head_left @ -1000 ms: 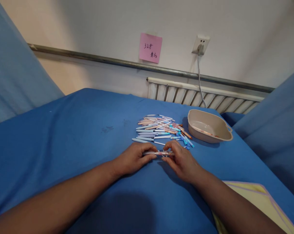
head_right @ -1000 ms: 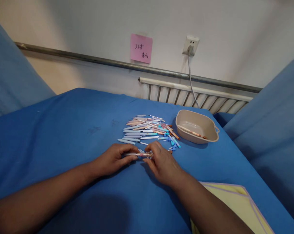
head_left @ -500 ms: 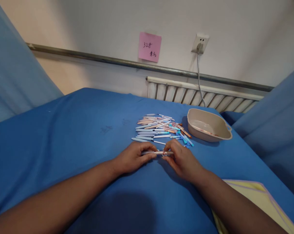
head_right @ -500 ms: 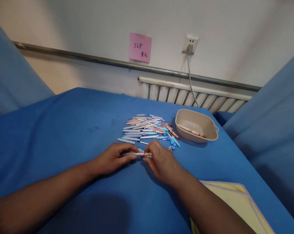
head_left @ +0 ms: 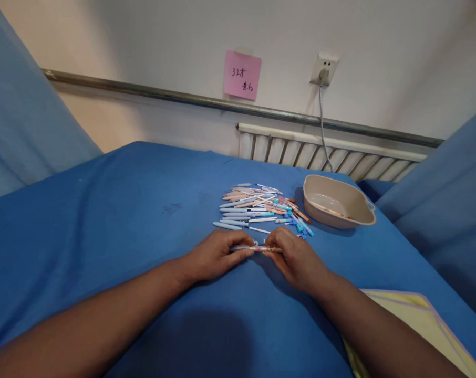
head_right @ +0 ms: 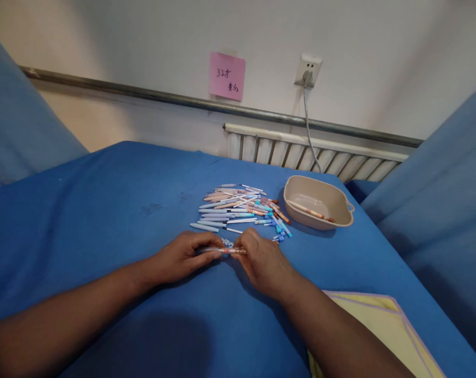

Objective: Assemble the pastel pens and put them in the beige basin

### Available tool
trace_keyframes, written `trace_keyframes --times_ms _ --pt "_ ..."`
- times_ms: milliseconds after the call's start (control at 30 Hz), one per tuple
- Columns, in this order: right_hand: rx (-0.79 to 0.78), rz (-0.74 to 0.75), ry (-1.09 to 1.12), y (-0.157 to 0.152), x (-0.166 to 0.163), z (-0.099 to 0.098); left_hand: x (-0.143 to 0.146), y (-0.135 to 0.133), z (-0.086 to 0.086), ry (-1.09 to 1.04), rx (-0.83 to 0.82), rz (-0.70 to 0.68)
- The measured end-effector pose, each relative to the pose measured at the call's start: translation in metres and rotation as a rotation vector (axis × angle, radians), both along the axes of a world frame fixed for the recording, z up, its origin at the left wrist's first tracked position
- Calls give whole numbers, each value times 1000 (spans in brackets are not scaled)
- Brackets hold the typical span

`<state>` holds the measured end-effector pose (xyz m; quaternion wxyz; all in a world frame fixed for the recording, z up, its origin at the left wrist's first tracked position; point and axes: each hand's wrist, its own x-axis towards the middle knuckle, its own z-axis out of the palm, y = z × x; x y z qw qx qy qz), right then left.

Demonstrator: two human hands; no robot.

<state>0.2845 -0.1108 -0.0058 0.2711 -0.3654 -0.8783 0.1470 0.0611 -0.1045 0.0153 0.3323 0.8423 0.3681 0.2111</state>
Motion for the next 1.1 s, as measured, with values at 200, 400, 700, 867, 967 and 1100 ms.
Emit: trace_keyframes --times_ms 200,400,700,867,967,1100 --pt "-53 -32 -53 2 1 -2 -1 -1 0 29 75 -12" --pt "-30 -24 52 1 -1 -2 1 -1 3 21 26 -1" --pt "-109 -36 -1 1 0 -1 -1 0 -4 64 91 -22" --pt "-8 -17 24 -1 -1 2 0 -1 -1 55 88 -4" --pt "50 -6 -24 1 0 2 -1 -2 0 57 91 -7" --pt "-1 -43 -34 2 0 -1 -1 -1 -1 54 113 -13"
